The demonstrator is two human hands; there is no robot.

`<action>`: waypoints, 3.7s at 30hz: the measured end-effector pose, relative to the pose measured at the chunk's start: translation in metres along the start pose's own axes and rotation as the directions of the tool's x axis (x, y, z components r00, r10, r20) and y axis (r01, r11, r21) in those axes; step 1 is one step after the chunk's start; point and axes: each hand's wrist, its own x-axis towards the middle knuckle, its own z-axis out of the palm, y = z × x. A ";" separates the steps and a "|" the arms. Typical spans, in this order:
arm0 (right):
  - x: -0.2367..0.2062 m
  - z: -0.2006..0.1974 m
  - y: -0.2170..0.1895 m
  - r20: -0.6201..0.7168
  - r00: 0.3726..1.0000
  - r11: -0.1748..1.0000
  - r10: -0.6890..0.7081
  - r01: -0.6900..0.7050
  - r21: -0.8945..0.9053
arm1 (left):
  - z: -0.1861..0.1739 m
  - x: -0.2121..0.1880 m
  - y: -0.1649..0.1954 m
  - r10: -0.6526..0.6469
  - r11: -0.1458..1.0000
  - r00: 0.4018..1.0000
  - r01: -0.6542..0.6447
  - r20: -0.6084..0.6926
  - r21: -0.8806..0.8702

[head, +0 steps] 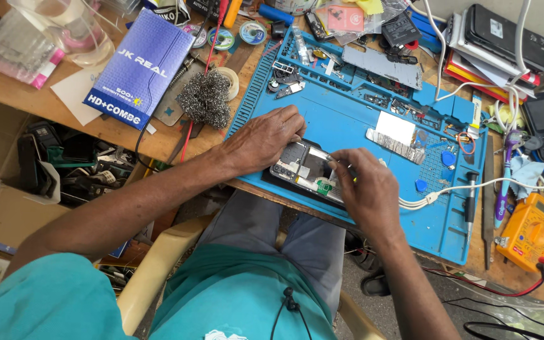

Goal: The person pries open the back of a smartphone on a repair mat using a metal pry tool, working around the battery. They lift the phone to power it on and view the screen, then resume prying at the battery and internal components with the tool.

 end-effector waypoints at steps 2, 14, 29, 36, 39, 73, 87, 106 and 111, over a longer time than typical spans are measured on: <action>-0.002 0.006 0.000 0.010 1.000 1.000 -0.002 0.002 0.005 | 0.001 0.001 -0.003 -0.059 0.998 0.998 0.060 0.014 -0.028; 0.010 0.017 -0.005 -0.050 0.993 0.984 -0.110 0.102 -0.143 | -0.068 -0.027 0.008 -0.366 0.883 0.930 0.353 -0.015 0.310; 0.030 0.049 -0.016 -0.052 0.966 0.928 -0.251 0.225 -0.298 | -0.029 -0.043 -0.011 -0.187 0.974 0.982 0.189 0.029 -0.125; 0.038 0.060 -0.023 -0.023 0.961 0.905 -0.275 0.250 -0.345 | -0.031 -0.044 -0.020 -0.216 0.961 0.975 0.220 0.043 -0.168; 0.039 0.061 -0.024 -0.015 0.958 0.902 -0.285 0.263 -0.341 | -0.031 -0.045 -0.021 -0.233 0.955 0.971 0.238 0.050 -0.178; -0.007 0.027 -0.006 -0.043 0.995 0.996 0.090 -0.089 0.025 | -0.032 -0.003 -0.014 -0.313 0.946 0.950 0.314 0.023 -0.078; -0.047 0.015 -0.015 -0.046 0.997 0.998 0.057 -0.056 0.022 | -0.029 -0.054 -0.010 -0.134 0.991 0.982 0.136 0.132 -0.007; -0.053 0.004 0.011 -0.020 0.994 0.981 -0.110 0.105 -0.165 | -0.021 -0.082 0.021 -0.303 0.953 0.953 0.302 0.030 0.020; -0.052 0.004 0.025 0.038 0.989 0.959 -0.142 0.147 -0.243 | -0.010 -0.052 0.011 -0.132 0.991 0.991 0.131 0.030 0.034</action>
